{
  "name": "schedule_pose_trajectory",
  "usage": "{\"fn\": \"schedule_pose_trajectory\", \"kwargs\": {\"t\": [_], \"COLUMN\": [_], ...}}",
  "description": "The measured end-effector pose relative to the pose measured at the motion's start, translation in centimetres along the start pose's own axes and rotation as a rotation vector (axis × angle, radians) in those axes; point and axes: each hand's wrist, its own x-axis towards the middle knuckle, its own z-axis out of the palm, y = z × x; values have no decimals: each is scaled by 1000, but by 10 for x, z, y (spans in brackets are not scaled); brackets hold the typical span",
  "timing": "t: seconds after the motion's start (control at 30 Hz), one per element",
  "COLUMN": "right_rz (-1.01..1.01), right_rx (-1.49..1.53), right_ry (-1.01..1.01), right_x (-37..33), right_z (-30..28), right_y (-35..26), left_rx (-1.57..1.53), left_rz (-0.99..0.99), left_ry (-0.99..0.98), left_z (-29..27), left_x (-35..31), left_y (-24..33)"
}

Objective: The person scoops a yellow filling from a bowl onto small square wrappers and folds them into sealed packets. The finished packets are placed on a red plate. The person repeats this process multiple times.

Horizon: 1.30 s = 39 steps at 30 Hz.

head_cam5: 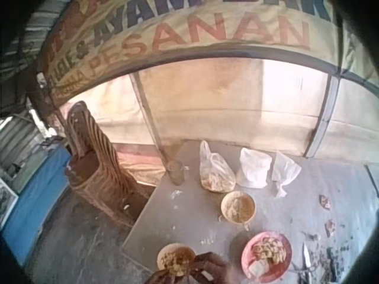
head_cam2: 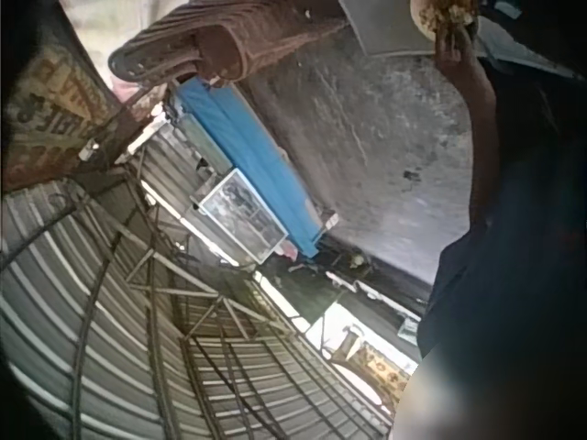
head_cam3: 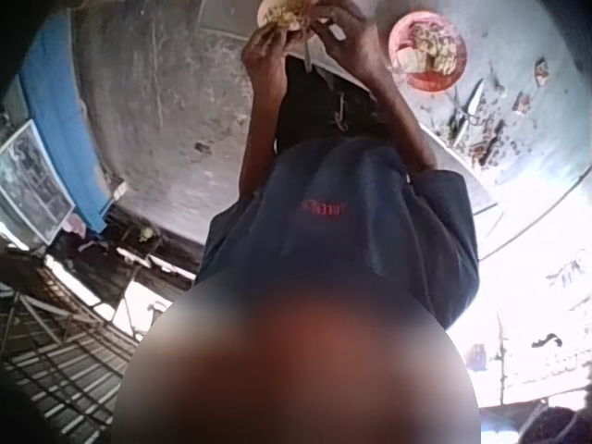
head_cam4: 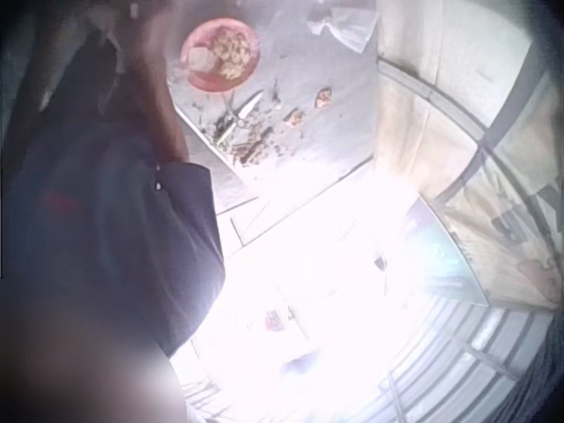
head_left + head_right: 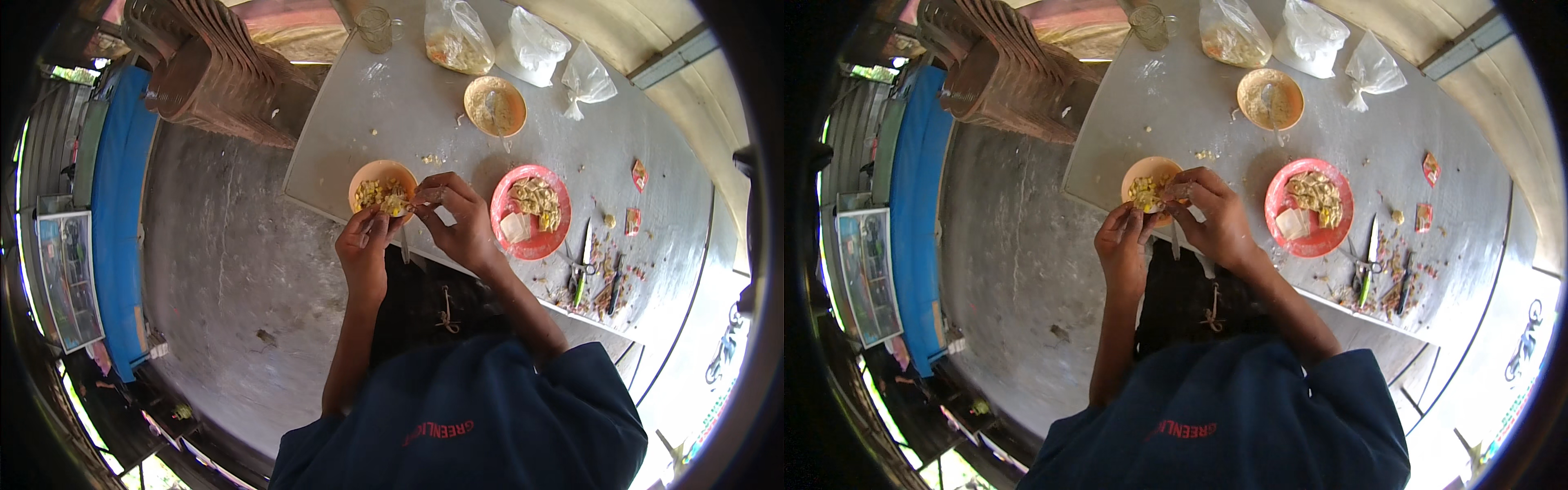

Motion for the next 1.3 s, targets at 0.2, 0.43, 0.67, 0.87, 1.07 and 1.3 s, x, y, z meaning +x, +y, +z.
{"fn": "schedule_pose_trajectory", "kwargs": {"t": [0.2,0.43,0.67,0.87,1.07,1.3], "right_rz": [-4,-25,-56,249,76,45], "right_rx": [-32,-54,-290,-187,-374,-406], "right_ry": [-68,-157,-119,-87,-47,78], "right_x": [13,43,41,21,17,41], "right_z": [-5,-8,-25,7,55,118], "right_y": [18,41,49,41,18,-10], "left_rx": [-1,10,-73,-25,60,117], "left_rz": [-13,45,100,95,68,65], "left_ry": [72,102,35,-11,-57,-186], "left_z": [17,30,52,30,-22,-86], "left_x": [11,34,58,61,74,114], "left_y": [-12,-28,-75,-74,-44,-6]}}
